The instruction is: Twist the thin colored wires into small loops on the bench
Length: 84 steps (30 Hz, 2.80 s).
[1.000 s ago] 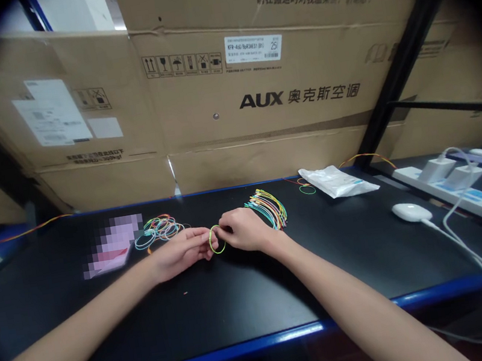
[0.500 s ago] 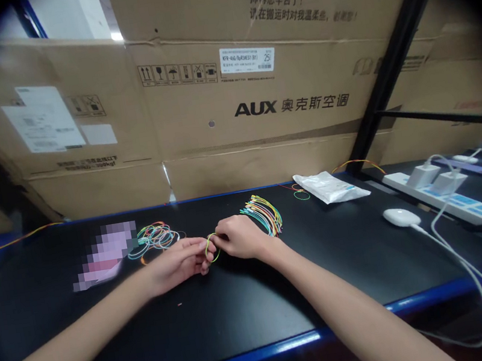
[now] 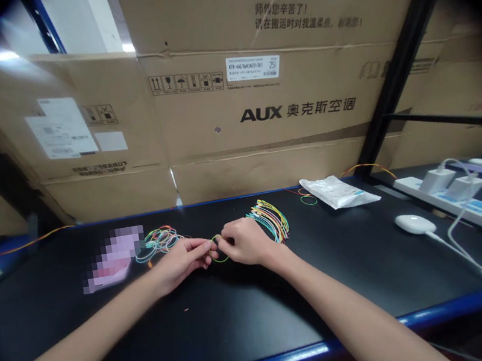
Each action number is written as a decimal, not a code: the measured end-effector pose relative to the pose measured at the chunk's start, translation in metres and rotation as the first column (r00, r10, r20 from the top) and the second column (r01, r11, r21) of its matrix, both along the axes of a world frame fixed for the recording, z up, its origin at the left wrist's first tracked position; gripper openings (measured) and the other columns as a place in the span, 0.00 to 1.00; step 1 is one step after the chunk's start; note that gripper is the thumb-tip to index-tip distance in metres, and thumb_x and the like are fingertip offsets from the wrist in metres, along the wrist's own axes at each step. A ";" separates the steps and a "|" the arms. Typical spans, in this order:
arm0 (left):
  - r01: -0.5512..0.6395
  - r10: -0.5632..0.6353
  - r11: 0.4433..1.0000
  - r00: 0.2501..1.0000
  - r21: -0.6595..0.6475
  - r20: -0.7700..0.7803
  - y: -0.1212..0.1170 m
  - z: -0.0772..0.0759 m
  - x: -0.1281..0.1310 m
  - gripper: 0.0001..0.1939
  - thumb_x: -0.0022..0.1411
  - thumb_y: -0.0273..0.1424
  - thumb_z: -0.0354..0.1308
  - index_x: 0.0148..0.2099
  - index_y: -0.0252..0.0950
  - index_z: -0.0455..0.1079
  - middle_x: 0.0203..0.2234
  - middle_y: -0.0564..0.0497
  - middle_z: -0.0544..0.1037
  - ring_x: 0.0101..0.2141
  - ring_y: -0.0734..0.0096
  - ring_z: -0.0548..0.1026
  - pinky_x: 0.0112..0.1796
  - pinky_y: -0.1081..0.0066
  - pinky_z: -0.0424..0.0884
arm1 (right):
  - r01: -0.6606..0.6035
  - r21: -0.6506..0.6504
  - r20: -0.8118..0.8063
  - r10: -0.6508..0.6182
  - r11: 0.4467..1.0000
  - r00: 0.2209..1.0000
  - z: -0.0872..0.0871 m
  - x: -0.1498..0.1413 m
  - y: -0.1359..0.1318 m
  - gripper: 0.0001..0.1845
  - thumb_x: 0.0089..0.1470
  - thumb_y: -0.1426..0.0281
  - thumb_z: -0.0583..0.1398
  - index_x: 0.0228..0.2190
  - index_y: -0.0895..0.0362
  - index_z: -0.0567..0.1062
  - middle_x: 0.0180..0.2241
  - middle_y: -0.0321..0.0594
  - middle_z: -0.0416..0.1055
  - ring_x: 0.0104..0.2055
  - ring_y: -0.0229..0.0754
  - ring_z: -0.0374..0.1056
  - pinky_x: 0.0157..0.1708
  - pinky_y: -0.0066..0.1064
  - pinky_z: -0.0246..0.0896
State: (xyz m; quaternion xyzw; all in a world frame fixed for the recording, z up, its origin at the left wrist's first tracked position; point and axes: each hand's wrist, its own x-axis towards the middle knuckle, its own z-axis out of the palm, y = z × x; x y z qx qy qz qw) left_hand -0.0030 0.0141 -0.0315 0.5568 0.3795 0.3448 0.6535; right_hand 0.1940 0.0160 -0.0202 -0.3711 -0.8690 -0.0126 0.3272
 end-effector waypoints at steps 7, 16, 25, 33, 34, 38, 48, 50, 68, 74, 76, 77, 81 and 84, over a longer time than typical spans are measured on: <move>0.253 -0.219 0.959 0.948 -0.128 0.232 -0.005 0.005 0.001 0.14 0.55 0.38 0.64 0.37 0.31 0.74 0.24 0.51 0.71 0.25 0.77 0.68 0.31 0.71 0.63 | -0.028 -0.111 0.051 0.033 0.993 0.998 -0.002 0.002 0.002 0.19 0.57 0.68 0.55 0.16 0.59 0.63 0.17 0.33 0.59 0.20 0.31 0.49 0.23 0.27 0.41; 0.220 -0.220 0.975 0.975 0.001 0.019 -0.008 0.003 0.003 0.15 0.56 0.39 0.62 0.35 0.30 0.74 0.27 0.47 0.76 0.23 0.80 0.64 0.27 0.73 0.60 | -0.036 -0.113 0.082 0.045 0.993 0.996 -0.001 0.000 0.000 0.19 0.58 0.69 0.54 0.16 0.59 0.64 0.17 0.34 0.61 0.20 0.31 0.50 0.24 0.26 0.42; 0.201 -0.196 0.978 0.976 -0.052 0.094 -0.006 0.005 0.002 0.15 0.54 0.38 0.64 0.37 0.30 0.75 0.28 0.47 0.76 0.26 0.77 0.69 0.30 0.73 0.63 | -0.016 -0.187 0.016 0.019 0.982 1.000 0.002 0.002 -0.001 0.22 0.59 0.66 0.53 0.15 0.59 0.66 0.15 0.33 0.59 0.18 0.31 0.48 0.22 0.27 0.41; 0.200 -0.187 0.976 0.974 -0.089 0.130 -0.012 0.004 0.008 0.16 0.52 0.37 0.66 0.39 0.30 0.75 0.29 0.48 0.75 0.25 0.79 0.68 0.31 0.73 0.64 | -0.044 -0.243 0.084 0.067 0.969 0.994 -0.006 0.008 0.008 0.17 0.57 0.69 0.55 0.18 0.60 0.69 0.17 0.34 0.65 0.19 0.31 0.53 0.23 0.26 0.44; 0.177 -0.166 0.981 0.978 -0.078 0.127 -0.012 0.003 0.008 0.16 0.52 0.37 0.66 0.39 0.30 0.75 0.30 0.48 0.75 0.26 0.79 0.67 0.31 0.73 0.64 | -0.051 -0.249 0.075 0.072 0.967 0.995 -0.007 0.007 0.008 0.16 0.57 0.70 0.55 0.19 0.60 0.70 0.18 0.35 0.67 0.20 0.31 0.55 0.23 0.26 0.44; 0.117 -0.110 0.992 0.985 -0.053 0.130 -0.011 0.001 0.009 0.15 0.51 0.36 0.67 0.39 0.30 0.76 0.32 0.46 0.77 0.26 0.79 0.68 0.33 0.73 0.64 | -0.071 -0.274 0.033 0.083 0.959 0.996 -0.009 0.004 0.006 0.13 0.57 0.72 0.54 0.22 0.60 0.70 0.22 0.37 0.70 0.22 0.33 0.59 0.25 0.25 0.47; 0.238 -0.214 0.967 0.952 -0.089 0.220 -0.007 0.002 0.007 0.15 0.54 0.39 0.64 0.37 0.31 0.74 0.23 0.53 0.70 0.22 0.81 0.65 0.30 0.72 0.63 | -0.108 -0.287 0.049 0.127 0.952 0.991 -0.007 0.003 0.005 0.16 0.60 0.74 0.50 0.23 0.59 0.69 0.22 0.36 0.67 0.23 0.33 0.58 0.27 0.26 0.48; 0.211 -0.199 0.975 0.966 -0.062 0.168 -0.008 0.002 0.008 0.16 0.53 0.40 0.65 0.35 0.30 0.74 0.23 0.52 0.71 0.23 0.80 0.66 0.31 0.72 0.63 | -0.110 -0.263 0.063 0.131 0.959 0.989 -0.008 0.002 0.005 0.15 0.59 0.75 0.50 0.22 0.58 0.68 0.22 0.35 0.66 0.23 0.33 0.58 0.27 0.26 0.48; 0.211 -0.203 0.976 0.972 -0.058 0.121 0.000 0.001 0.003 0.15 0.54 0.38 0.64 0.39 0.30 0.75 0.28 0.48 0.75 0.26 0.79 0.69 0.32 0.72 0.64 | -0.006 -0.250 0.088 0.028 0.968 0.996 -0.011 0.008 0.008 0.20 0.60 0.67 0.50 0.19 0.59 0.69 0.18 0.37 0.66 0.20 0.34 0.55 0.24 0.28 0.44; 0.184 -0.183 0.983 0.980 -0.015 0.074 0.000 -0.003 0.003 0.16 0.52 0.38 0.66 0.38 0.29 0.75 0.29 0.46 0.77 0.26 0.78 0.70 0.32 0.72 0.66 | -0.042 -0.254 0.107 0.071 0.966 0.992 -0.009 0.003 0.003 0.16 0.57 0.73 0.52 0.19 0.59 0.69 0.20 0.37 0.68 0.21 0.33 0.57 0.24 0.27 0.45; 0.164 -0.163 0.986 0.984 -0.011 0.067 0.000 -0.005 0.004 0.16 0.52 0.38 0.66 0.38 0.29 0.75 0.30 0.45 0.78 0.27 0.77 0.70 0.32 0.71 0.67 | -0.028 -0.227 0.092 0.050 0.974 0.995 -0.010 0.003 0.002 0.17 0.57 0.72 0.52 0.18 0.59 0.68 0.18 0.36 0.65 0.20 0.33 0.55 0.24 0.27 0.44; 0.145 -0.144 0.989 0.987 -0.012 0.066 0.000 -0.005 0.005 0.17 0.52 0.38 0.66 0.38 0.29 0.75 0.30 0.45 0.78 0.27 0.76 0.71 0.31 0.71 0.68 | -0.019 -0.210 0.076 0.035 0.978 0.997 -0.010 0.003 0.002 0.18 0.58 0.71 0.51 0.17 0.58 0.67 0.17 0.35 0.64 0.19 0.33 0.54 0.24 0.27 0.44; 0.051 -0.047 0.998 0.994 -0.037 0.099 0.000 -0.004 0.007 0.15 0.52 0.37 0.66 0.37 0.30 0.75 0.29 0.47 0.77 0.26 0.77 0.70 0.31 0.71 0.68 | -0.015 -0.163 -0.017 0.012 0.986 1.000 -0.010 0.002 0.000 0.20 0.59 0.69 0.51 0.16 0.58 0.63 0.16 0.33 0.59 0.18 0.32 0.50 0.23 0.27 0.43; 0.076 -0.066 0.995 0.988 -0.069 0.139 -0.001 -0.002 0.007 0.14 0.52 0.37 0.66 0.36 0.31 0.75 0.28 0.49 0.76 0.25 0.78 0.70 0.32 0.71 0.67 | -0.003 -0.171 -0.037 -0.003 0.985 0.999 -0.011 0.001 0.001 0.20 0.59 0.69 0.51 0.16 0.58 0.62 0.15 0.32 0.58 0.18 0.31 0.49 0.22 0.27 0.42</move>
